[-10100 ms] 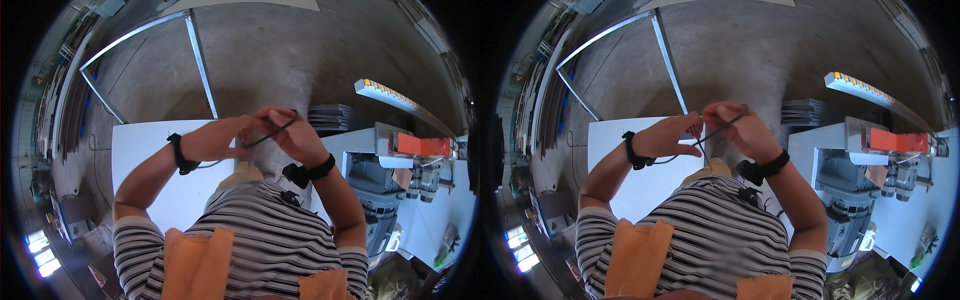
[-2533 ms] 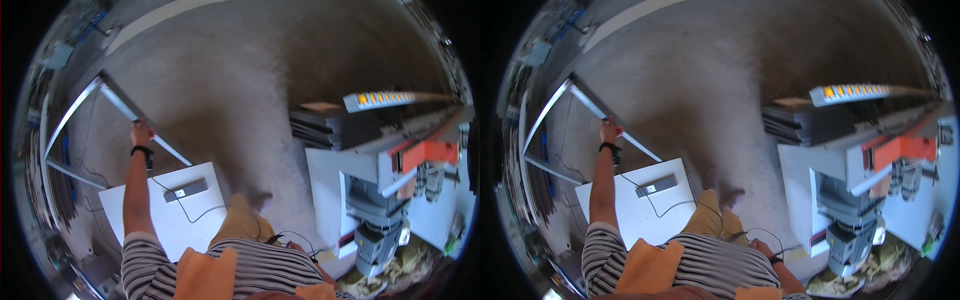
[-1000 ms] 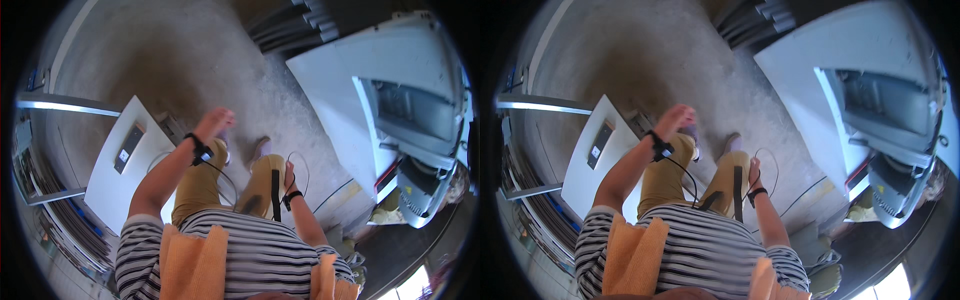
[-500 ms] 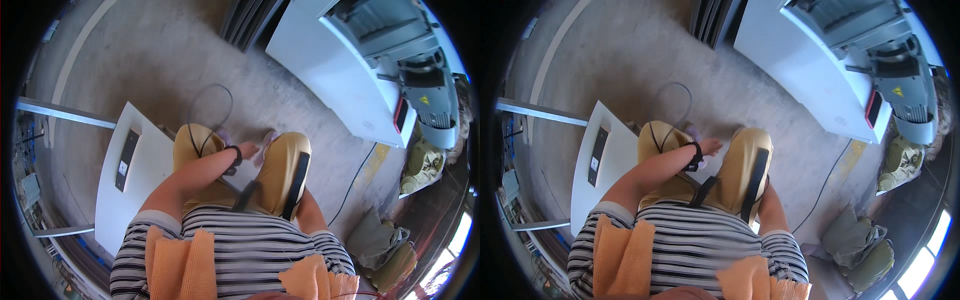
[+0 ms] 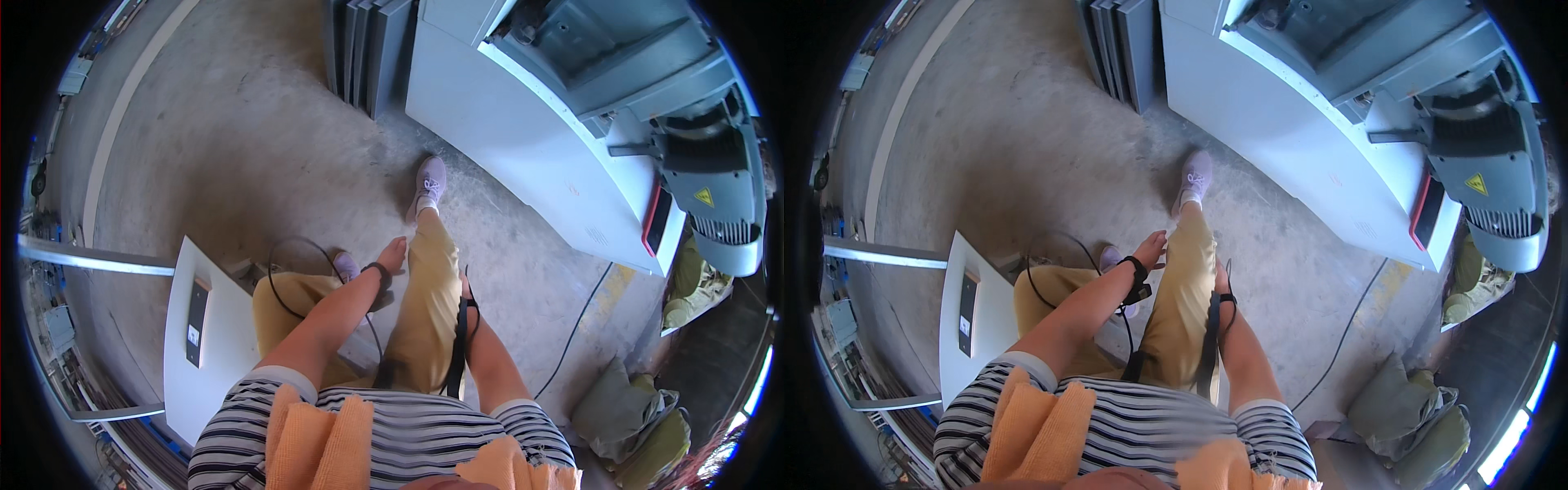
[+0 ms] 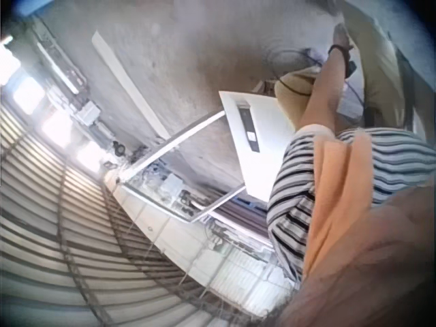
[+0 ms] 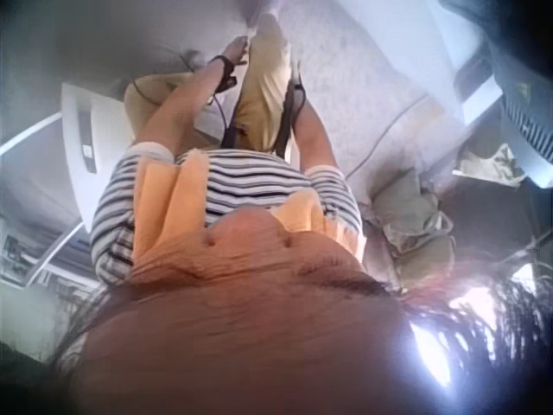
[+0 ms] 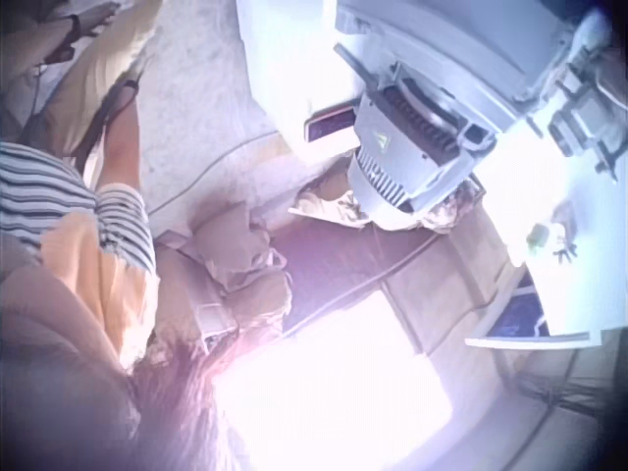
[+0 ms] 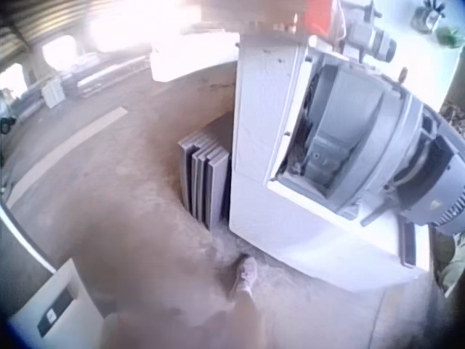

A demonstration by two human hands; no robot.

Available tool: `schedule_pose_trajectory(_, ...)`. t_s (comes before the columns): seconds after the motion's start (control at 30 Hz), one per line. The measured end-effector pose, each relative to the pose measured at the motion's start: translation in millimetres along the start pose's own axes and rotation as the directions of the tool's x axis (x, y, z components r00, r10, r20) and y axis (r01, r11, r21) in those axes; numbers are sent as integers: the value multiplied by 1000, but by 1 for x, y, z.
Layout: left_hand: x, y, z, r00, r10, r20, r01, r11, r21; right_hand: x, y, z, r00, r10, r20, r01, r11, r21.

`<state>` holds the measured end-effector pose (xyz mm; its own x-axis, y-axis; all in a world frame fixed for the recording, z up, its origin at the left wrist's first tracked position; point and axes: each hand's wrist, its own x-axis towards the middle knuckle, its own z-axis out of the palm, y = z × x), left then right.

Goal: The recorder uses a caliper to measure the dimensions of a gray metal strip in a manufacturing setting.

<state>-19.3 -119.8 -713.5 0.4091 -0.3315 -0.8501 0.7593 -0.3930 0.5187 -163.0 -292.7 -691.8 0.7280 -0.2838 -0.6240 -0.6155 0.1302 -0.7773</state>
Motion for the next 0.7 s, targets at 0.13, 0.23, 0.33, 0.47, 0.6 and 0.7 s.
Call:
schedule_pose_trajectory(0.13,40,8,31,997,52,52,-51,999,-11,40,11,-36,981,-192,-18,173,919,-355)
schedule_pose_trajectory(0.23,69,7,7,995,18,101,-14,999,-39,63,-20,-8,995,96,-26,-79,916,393)
schedule_pose_trajectory(0.33,69,2,-2,987,58,150,-74,992,100,62,-43,-2,984,180,3,-150,810,567)
schedule_pose_trajectory(0.47,43,13,-2,938,190,291,-218,974,67,67,-34,-28,996,63,61,-87,782,617)
schedule_pose_trajectory(0.6,-20,27,-5,917,147,371,-133,989,-64,41,-22,-33,989,122,89,-151,815,560)
schedule_pose_trajectory(0.7,-58,39,-1,921,75,383,-39,994,-103,20,-40,-35,997,54,53,-73,879,472)
